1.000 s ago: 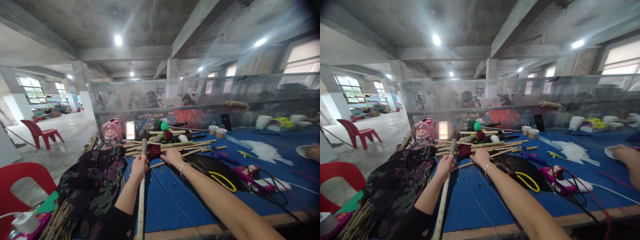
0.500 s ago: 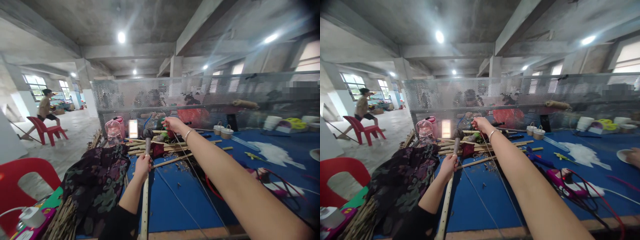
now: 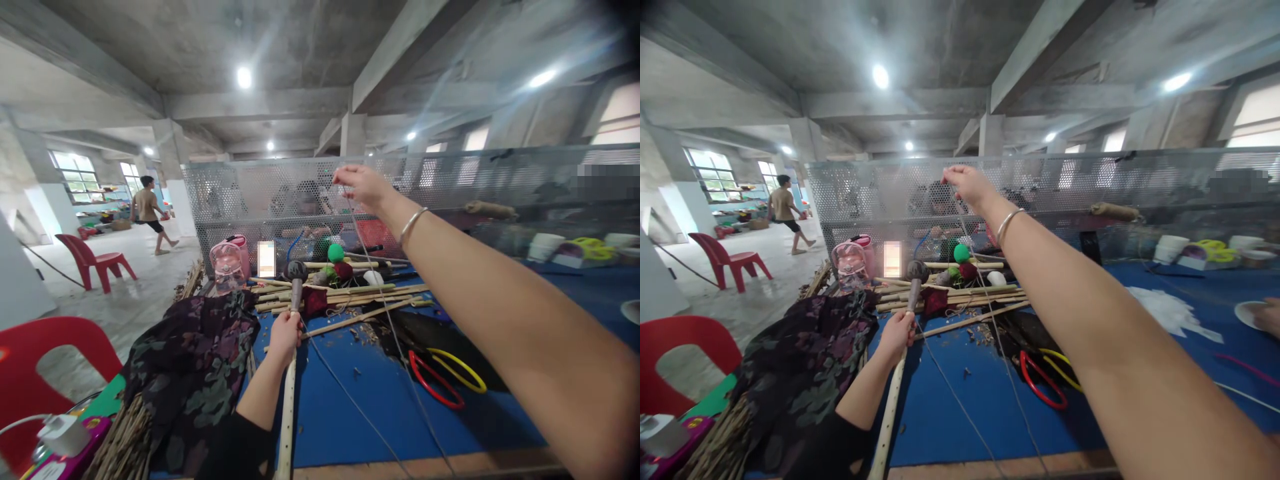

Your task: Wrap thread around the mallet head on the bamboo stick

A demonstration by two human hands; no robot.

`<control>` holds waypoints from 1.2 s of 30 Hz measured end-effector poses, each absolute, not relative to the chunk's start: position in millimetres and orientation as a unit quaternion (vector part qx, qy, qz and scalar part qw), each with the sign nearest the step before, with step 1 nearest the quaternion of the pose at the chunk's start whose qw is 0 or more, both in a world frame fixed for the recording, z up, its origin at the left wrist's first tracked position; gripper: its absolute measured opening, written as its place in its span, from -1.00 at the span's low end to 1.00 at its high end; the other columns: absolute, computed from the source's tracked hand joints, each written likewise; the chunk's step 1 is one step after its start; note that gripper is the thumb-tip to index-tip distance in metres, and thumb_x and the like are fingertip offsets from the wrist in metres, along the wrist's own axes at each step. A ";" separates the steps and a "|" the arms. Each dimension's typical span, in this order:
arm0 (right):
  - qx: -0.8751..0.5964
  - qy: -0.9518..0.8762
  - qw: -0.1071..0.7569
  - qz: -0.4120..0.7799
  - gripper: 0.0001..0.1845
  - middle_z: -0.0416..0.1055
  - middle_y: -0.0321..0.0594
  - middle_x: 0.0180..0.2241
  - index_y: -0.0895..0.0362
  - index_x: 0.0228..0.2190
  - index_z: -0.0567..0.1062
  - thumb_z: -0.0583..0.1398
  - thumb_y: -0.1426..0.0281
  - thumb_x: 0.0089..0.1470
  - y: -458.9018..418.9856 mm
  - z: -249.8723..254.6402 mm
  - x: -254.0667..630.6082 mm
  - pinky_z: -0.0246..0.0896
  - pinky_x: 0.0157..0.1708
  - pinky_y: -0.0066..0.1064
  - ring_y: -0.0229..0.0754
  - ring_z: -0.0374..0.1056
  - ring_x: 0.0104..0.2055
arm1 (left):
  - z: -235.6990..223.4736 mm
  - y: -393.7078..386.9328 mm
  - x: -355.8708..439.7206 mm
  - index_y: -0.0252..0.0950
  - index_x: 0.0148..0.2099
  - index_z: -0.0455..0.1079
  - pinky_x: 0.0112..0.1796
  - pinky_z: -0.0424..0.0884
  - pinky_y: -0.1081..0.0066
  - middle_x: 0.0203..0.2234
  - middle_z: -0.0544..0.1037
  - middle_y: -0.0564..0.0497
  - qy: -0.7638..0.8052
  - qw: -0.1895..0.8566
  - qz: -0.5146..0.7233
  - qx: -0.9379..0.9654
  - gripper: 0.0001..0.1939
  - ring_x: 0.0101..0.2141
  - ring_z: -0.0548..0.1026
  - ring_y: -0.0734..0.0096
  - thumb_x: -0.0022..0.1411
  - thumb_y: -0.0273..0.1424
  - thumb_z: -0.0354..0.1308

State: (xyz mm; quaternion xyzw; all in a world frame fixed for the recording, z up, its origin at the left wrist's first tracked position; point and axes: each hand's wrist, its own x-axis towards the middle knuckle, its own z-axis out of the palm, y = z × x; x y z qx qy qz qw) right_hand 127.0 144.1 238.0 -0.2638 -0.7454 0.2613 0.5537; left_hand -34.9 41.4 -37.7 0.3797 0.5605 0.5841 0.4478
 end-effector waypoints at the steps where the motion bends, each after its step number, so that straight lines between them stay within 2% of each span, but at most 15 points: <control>1: -0.256 -0.744 0.564 0.252 -0.77 0.29 -0.23 -0.40 0.22 -0.48 0.37 0.09 0.32 0.10 135.7 245.6 130.0 0.09 -0.41 -0.48 -0.31 0.20 -0.30 | -37.1 40.9 -34.7 -0.29 -0.46 0.13 -0.74 0.01 0.59 -0.67 0.25 0.15 0.564 0.447 0.582 0.379 -0.89 -0.75 0.15 0.66 0.06 -0.37 -0.03; 8: -0.134 -0.728 0.633 0.224 -0.81 0.35 -0.28 -0.38 0.05 -0.56 0.40 0.15 0.27 0.03 63.3 274.8 158.1 0.14 -0.47 -0.40 -0.22 0.26 -0.33 | -34.5 38.4 -33.7 -0.29 -0.46 0.14 -0.73 -0.01 0.60 -0.68 0.24 0.16 0.569 0.450 0.573 0.381 -0.90 -0.74 0.15 0.65 0.06 -0.40 -0.03; 13: -0.081 -0.699 0.669 0.238 -0.78 0.28 -0.27 -0.40 0.08 -0.60 0.40 0.15 0.34 0.04 -7.5 242.7 182.5 0.14 -0.43 -0.41 -0.26 0.26 -0.34 | -32.3 36.9 -32.7 -0.28 -0.46 0.13 -0.73 0.00 0.59 -0.67 0.24 0.16 0.569 0.454 0.570 0.381 -0.90 -0.74 0.14 0.65 0.08 -0.41 -0.05; 15: -0.099 -0.682 0.680 0.252 -0.68 0.20 -0.26 -0.50 0.06 -0.63 0.38 0.10 0.21 0.08 -30.2 219.4 192.8 0.09 -0.53 -0.40 -0.26 0.21 -0.45 | -32.2 36.4 -32.9 -0.29 -0.46 0.13 -0.73 0.01 0.59 -0.67 0.24 0.16 0.568 0.452 0.570 0.384 -0.90 -0.74 0.15 0.65 0.08 -0.40 -0.05; 17: -0.125 -0.648 0.705 0.261 -0.68 0.12 -0.29 -0.57 0.02 -0.57 0.38 0.08 0.10 0.06 -39.9 194.3 202.1 -0.13 -0.68 -0.43 -0.30 0.05 -0.60 | -32.8 36.4 -33.2 -0.29 -0.46 0.13 -0.73 0.01 0.60 -0.67 0.25 0.16 0.568 0.452 0.570 0.386 -0.89 -0.73 0.15 0.65 0.08 -0.40 -0.05; 19: -0.163 -0.604 0.740 0.247 -0.87 0.10 -0.34 -0.56 -0.01 -0.45 0.38 0.22 0.23 -0.03 -33.9 168.5 208.7 -0.22 -0.71 -0.46 -0.33 -0.04 -0.63 | -33.7 36.7 -33.3 -0.29 -0.46 0.13 -0.73 0.01 0.60 -0.67 0.25 0.16 0.568 0.454 0.569 0.384 -0.90 -0.73 0.15 0.66 0.08 -0.40 -0.05; 21: -0.214 -0.578 0.748 0.247 -0.68 0.15 -0.36 -0.50 -0.01 -0.36 0.34 0.32 0.45 -0.20 -15.8 141.8 210.9 -0.08 -0.65 -0.50 -0.35 0.05 -0.55 | -34.2 36.8 -32.5 -0.29 -0.46 0.13 -0.74 0.01 0.61 -0.66 0.25 0.16 0.569 0.452 0.570 0.383 -0.89 -0.74 0.15 0.66 0.08 -0.40 -0.05; 23: -0.257 -0.582 0.713 0.296 -0.60 0.17 -0.37 -0.46 0.05 -0.36 0.32 0.31 0.53 -0.29 6.6 113.9 207.9 0.05 -0.54 -0.52 -0.36 0.12 -0.47 | -34.0 36.5 -30.8 -0.29 -0.46 0.14 -0.74 0.00 0.61 -0.66 0.25 0.15 0.571 0.451 0.568 0.383 -0.89 -0.74 0.15 0.67 0.08 -0.40 -0.05; 26: -0.294 -0.609 0.634 0.375 -0.59 0.19 -0.37 -0.44 0.09 -0.35 0.29 0.27 0.56 -0.33 32.6 71.7 193.6 0.12 -0.43 -0.52 -0.35 0.16 -0.41 | -32.8 35.3 -27.2 -0.29 -0.46 0.14 -0.74 -0.01 0.61 -0.65 0.25 0.15 0.572 0.453 0.561 0.391 -0.89 -0.74 0.15 0.67 0.08 -0.39 -0.04; 31: -0.329 -0.606 0.521 0.503 -0.65 0.14 -0.39 -0.48 0.10 -0.34 0.25 0.18 0.51 -0.28 39.6 17.2 164.8 -0.01 -0.59 -0.54 -0.38 0.07 -0.53 | -30.9 32.8 -22.4 -0.29 -0.48 0.14 -0.74 0.01 0.60 -0.67 0.25 0.15 0.581 0.453 0.544 0.403 -0.87 -0.74 0.15 0.65 0.08 -0.38 -0.03; 36: -0.347 -0.643 0.447 0.516 -0.71 0.18 -0.36 -0.44 0.14 -0.37 0.31 0.18 0.49 -0.27 29.9 -4.3 158.8 0.06 -0.48 -0.51 -0.38 0.11 -0.48 | -31.6 32.1 -22.7 -0.28 -0.48 0.15 -0.74 0.02 0.59 -0.66 0.25 0.15 0.582 0.451 0.543 0.404 -0.87 -0.74 0.15 0.65 0.09 -0.38 -0.02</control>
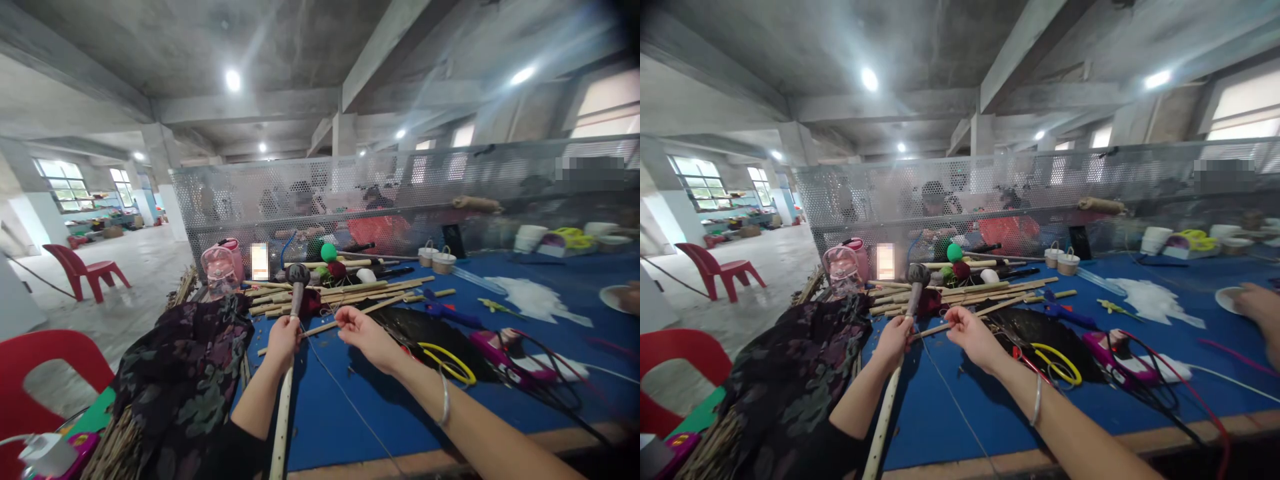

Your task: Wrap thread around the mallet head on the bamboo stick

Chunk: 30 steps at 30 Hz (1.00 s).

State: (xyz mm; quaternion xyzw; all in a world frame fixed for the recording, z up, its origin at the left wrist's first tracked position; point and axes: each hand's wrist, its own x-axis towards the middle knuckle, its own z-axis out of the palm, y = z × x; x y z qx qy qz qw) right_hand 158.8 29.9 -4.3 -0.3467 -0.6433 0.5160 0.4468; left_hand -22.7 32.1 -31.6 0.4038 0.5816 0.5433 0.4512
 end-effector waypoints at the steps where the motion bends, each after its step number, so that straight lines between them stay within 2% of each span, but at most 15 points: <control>1: -0.350 -0.649 0.433 0.518 -0.71 0.19 -0.36 -0.44 0.14 -0.37 0.31 0.19 0.48 -0.28 28.1 -6.1 160.2 0.07 -0.47 -0.51 -0.39 0.12 -0.49 | -32.0 32.2 -23.0 -0.29 -0.48 0.15 -0.74 0.02 0.59 -0.66 0.26 0.15 0.580 0.450 0.544 0.406 -0.87 -0.73 0.16 0.65 0.09 -0.39 -0.02; 6: -0.414 -0.684 0.367 0.476 -0.68 0.29 -0.33 -0.43 0.16 -0.36 0.36 0.23 0.48 -0.31 9.9 -12.1 182.1 0.12 -0.50 -0.49 -0.38 0.16 -0.53 | -33.9 33.8 -23.7 -0.29 -0.46 0.15 -0.75 0.01 0.60 -0.65 0.26 0.15 0.579 0.448 0.546 0.407 -0.88 -0.74 0.15 0.67 0.10 -0.40 -0.04; 10: -0.496 -0.704 0.353 0.366 -0.70 0.40 -0.22 -0.37 0.13 -0.28 0.41 0.19 0.32 -0.14 -22.7 -21.7 224.5 0.24 -0.39 -0.43 -0.24 0.32 -0.42 | -34.5 33.8 -23.9 -0.29 -0.45 0.15 -0.75 0.02 0.61 -0.64 0.26 0.14 0.578 0.447 0.546 0.411 -0.88 -0.73 0.16 0.67 0.10 -0.39 -0.04; 12: -0.554 -0.687 0.387 0.268 -0.68 0.43 -0.15 -0.34 0.12 -0.30 0.43 0.14 0.18 -0.07 -40.2 -33.4 250.9 0.28 -0.34 -0.38 -0.15 0.36 -0.34 | -34.5 33.3 -23.9 -0.30 -0.45 0.15 -0.75 0.03 0.61 -0.63 0.26 0.14 0.577 0.446 0.543 0.415 -0.88 -0.73 0.17 0.67 0.10 -0.39 -0.03; 15: -0.637 -0.642 0.422 0.063 -0.56 0.43 -0.06 -0.29 0.13 -0.35 0.45 0.10 0.03 -0.09 -62.1 -60.6 286.1 0.28 -0.39 -0.29 0.00 0.35 -0.27 | -34.6 32.6 -23.9 -0.30 -0.45 0.15 -0.74 0.03 0.61 -0.64 0.26 0.14 0.575 0.448 0.542 0.418 -0.88 -0.73 0.17 0.66 0.09 -0.38 -0.02; 17: -0.669 -0.628 0.394 -0.053 -0.49 0.42 -0.02 -0.30 0.14 -0.35 0.45 0.11 -0.03 -0.14 -72.5 -81.4 301.8 0.26 -0.38 -0.19 0.08 0.34 -0.27 | -34.7 32.3 -23.7 -0.30 -0.45 0.15 -0.74 0.03 0.61 -0.64 0.25 0.14 0.573 0.450 0.541 0.420 -0.88 -0.73 0.16 0.66 0.08 -0.37 -0.02; 19: -0.678 -0.631 0.360 -0.114 -0.48 0.42 -0.02 -0.32 0.13 -0.35 0.47 0.11 -0.04 -0.16 -79.0 -100.0 310.8 0.25 -0.35 -0.12 0.10 0.34 -0.30 | -34.5 32.1 -23.5 -0.29 -0.45 0.15 -0.74 0.04 0.60 -0.65 0.26 0.14 0.575 0.449 0.539 0.421 -0.87 -0.73 0.17 0.66 0.08 -0.36 -0.01; 26: -0.626 -0.672 0.376 -0.119 -0.67 0.47 -0.11 -0.38 0.10 -0.44 0.48 0.00 0.20 0.03 -80.7 -116.8 316.8 0.26 -0.28 -0.20 -0.03 0.39 -0.33 | -33.6 31.8 -23.2 -0.30 -0.46 0.15 -0.74 0.04 0.60 -0.65 0.26 0.14 0.577 0.445 0.537 0.425 -0.87 -0.73 0.17 0.66 0.09 -0.36 -0.03; 30: -0.635 -0.648 0.388 -0.161 -0.62 0.46 -0.04 -0.34 0.15 -0.34 0.44 -0.01 0.14 0.03 -76.8 -101.8 316.1 0.25 -0.27 -0.21 0.00 0.38 -0.30 | -33.6 31.5 -23.1 -0.30 -0.46 0.15 -0.74 0.03 0.60 -0.65 0.26 0.14 0.574 0.449 0.542 0.419 -0.88 -0.73 0.16 0.65 0.08 -0.37 -0.03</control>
